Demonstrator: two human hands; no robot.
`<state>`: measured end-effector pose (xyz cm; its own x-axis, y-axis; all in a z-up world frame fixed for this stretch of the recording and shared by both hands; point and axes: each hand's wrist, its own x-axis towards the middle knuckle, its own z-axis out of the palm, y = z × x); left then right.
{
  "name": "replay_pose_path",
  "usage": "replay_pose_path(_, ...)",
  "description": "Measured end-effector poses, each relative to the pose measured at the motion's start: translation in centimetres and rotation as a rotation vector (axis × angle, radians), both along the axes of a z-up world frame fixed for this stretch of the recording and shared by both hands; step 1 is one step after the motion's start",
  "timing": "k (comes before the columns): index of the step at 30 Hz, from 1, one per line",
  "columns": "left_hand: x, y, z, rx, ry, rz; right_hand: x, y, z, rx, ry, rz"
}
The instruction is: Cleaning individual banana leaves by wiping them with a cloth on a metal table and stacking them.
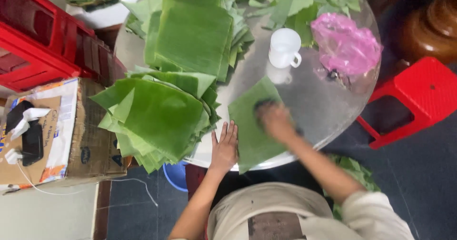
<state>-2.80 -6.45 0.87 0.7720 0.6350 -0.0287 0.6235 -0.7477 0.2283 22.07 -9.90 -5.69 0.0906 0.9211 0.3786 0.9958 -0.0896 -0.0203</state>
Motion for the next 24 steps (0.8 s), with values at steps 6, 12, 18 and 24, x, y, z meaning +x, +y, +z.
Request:
replay_pose_path(6,0.0,0.3,0.2,0.016,-0.026,-0.015,-3.5,-1.4,5.0,-0.155,0.273,0.341)
replay_pose_path(12,-0.4,0.3,3.3,-0.054,-0.106,0.004,2.9,2.5,2.8,-0.021,0.149,-0.200)
replay_pose_path(18,0.2,3.6,2.1,-0.050,0.025,0.020,-11.2,-6.8,3.8,-0.207,0.226,0.278)
replay_pose_path(24,-1.5,0.7,1.7,0.136,-0.297,-0.162,-8.3,-10.0,6.6,-0.286,0.935,0.714)
